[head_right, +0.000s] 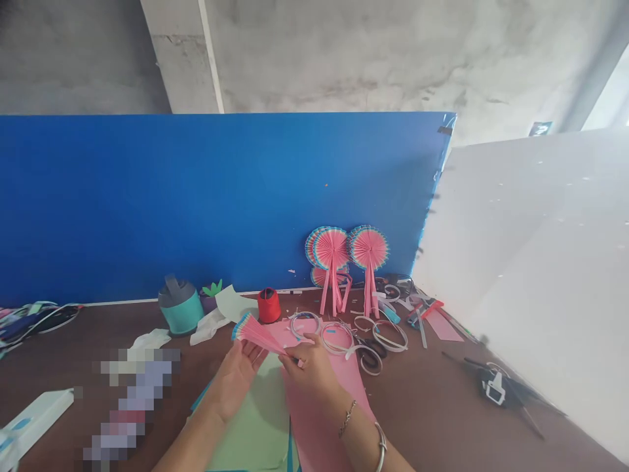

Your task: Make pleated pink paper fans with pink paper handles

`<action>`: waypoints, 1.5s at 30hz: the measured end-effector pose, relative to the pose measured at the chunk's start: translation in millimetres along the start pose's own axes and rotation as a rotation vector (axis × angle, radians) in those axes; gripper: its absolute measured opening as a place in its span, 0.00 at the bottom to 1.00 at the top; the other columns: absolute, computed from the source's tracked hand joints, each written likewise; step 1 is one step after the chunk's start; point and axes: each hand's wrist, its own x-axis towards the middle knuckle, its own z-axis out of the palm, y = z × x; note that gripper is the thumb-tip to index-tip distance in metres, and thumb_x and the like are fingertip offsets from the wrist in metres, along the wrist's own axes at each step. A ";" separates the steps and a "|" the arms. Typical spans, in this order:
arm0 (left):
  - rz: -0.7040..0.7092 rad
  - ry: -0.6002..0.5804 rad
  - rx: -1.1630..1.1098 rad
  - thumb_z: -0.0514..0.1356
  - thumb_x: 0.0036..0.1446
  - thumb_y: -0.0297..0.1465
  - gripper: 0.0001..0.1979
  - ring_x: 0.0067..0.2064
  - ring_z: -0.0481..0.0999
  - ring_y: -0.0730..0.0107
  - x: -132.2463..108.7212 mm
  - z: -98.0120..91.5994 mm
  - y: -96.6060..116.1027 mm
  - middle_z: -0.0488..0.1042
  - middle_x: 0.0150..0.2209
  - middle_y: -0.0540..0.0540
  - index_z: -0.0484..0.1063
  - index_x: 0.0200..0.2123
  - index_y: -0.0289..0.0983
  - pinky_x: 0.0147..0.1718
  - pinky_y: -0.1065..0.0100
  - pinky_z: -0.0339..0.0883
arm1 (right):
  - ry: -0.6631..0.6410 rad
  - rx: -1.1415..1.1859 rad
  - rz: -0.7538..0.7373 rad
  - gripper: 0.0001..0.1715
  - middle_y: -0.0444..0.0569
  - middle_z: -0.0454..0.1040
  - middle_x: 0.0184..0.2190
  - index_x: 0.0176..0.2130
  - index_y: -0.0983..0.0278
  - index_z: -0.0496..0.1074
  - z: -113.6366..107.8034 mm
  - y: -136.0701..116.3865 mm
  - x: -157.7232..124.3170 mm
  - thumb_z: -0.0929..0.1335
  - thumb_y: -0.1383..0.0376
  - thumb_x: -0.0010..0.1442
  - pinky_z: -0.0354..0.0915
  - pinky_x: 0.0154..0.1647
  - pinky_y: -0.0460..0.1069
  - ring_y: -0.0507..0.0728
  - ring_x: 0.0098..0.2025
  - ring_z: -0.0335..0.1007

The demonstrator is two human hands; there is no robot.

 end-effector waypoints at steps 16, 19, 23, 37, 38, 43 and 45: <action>0.013 0.056 0.290 0.70 0.42 0.34 0.10 0.37 0.77 0.62 -3.4 9.1 -8.8 0.80 0.31 0.45 0.77 0.28 0.35 0.43 0.65 0.65 | 0.007 -0.185 -0.071 0.03 0.45 0.72 0.25 0.29 0.62 0.68 6.4 -19.4 -5.7 0.67 0.65 0.52 0.56 0.50 0.55 0.57 0.31 0.67; 0.026 0.096 0.325 0.71 0.41 0.32 0.08 0.35 0.77 0.64 -4.8 7.8 -9.1 0.79 0.28 0.45 0.77 0.25 0.35 0.41 0.68 0.64 | -0.019 -0.207 -0.058 0.11 0.44 0.68 0.21 0.24 0.63 0.65 13.5 -16.2 -7.5 0.61 0.71 0.56 0.56 0.49 0.54 0.54 0.28 0.66; 0.018 0.052 0.284 0.69 0.43 0.34 0.08 0.34 0.76 0.64 -5.5 8.6 -6.6 0.79 0.27 0.45 0.78 0.24 0.34 0.40 0.67 0.64 | -0.062 -0.151 -0.049 0.14 0.45 0.67 0.20 0.23 0.63 0.66 18.5 -14.0 -8.6 0.60 0.70 0.58 0.58 0.47 0.53 0.54 0.28 0.65; -0.098 0.040 0.164 0.69 0.44 0.38 0.13 0.27 0.70 0.71 -5.8 3.3 -8.9 0.74 0.26 0.47 0.77 0.30 0.33 0.25 0.72 0.62 | -0.325 0.459 0.266 0.19 0.47 0.76 0.26 0.29 0.67 0.76 16.9 -23.7 -9.6 0.65 0.55 0.57 0.66 0.33 0.47 0.56 0.30 0.70; -0.093 0.051 0.154 0.69 0.43 0.38 0.14 0.28 0.70 0.72 -5.7 3.3 -8.9 0.74 0.25 0.47 0.77 0.29 0.32 0.27 0.72 0.63 | -0.335 0.448 0.266 0.18 0.47 0.76 0.26 0.29 0.67 0.76 17.3 -22.0 -10.7 0.66 0.55 0.57 0.66 0.34 0.48 0.56 0.31 0.70; -0.120 0.179 0.057 0.68 0.46 0.36 0.13 0.28 0.74 0.71 -4.6 4.1 -3.5 0.75 0.26 0.48 0.77 0.32 0.33 0.32 0.71 0.68 | -0.181 0.651 0.324 0.24 0.52 0.76 0.43 0.44 0.64 0.75 9.4 -13.3 -6.8 0.67 0.50 0.56 0.66 0.49 0.56 0.64 0.48 0.70; -0.146 0.262 0.026 0.64 0.51 0.34 0.10 0.27 0.75 0.70 -3.2 4.9 -0.7 0.75 0.25 0.48 0.76 0.35 0.34 0.30 0.69 0.69 | 0.054 0.790 0.373 0.30 0.55 0.70 0.53 0.52 0.62 0.70 -4.9 -23.6 5.5 0.63 0.46 0.59 0.62 0.56 0.59 0.64 0.56 0.64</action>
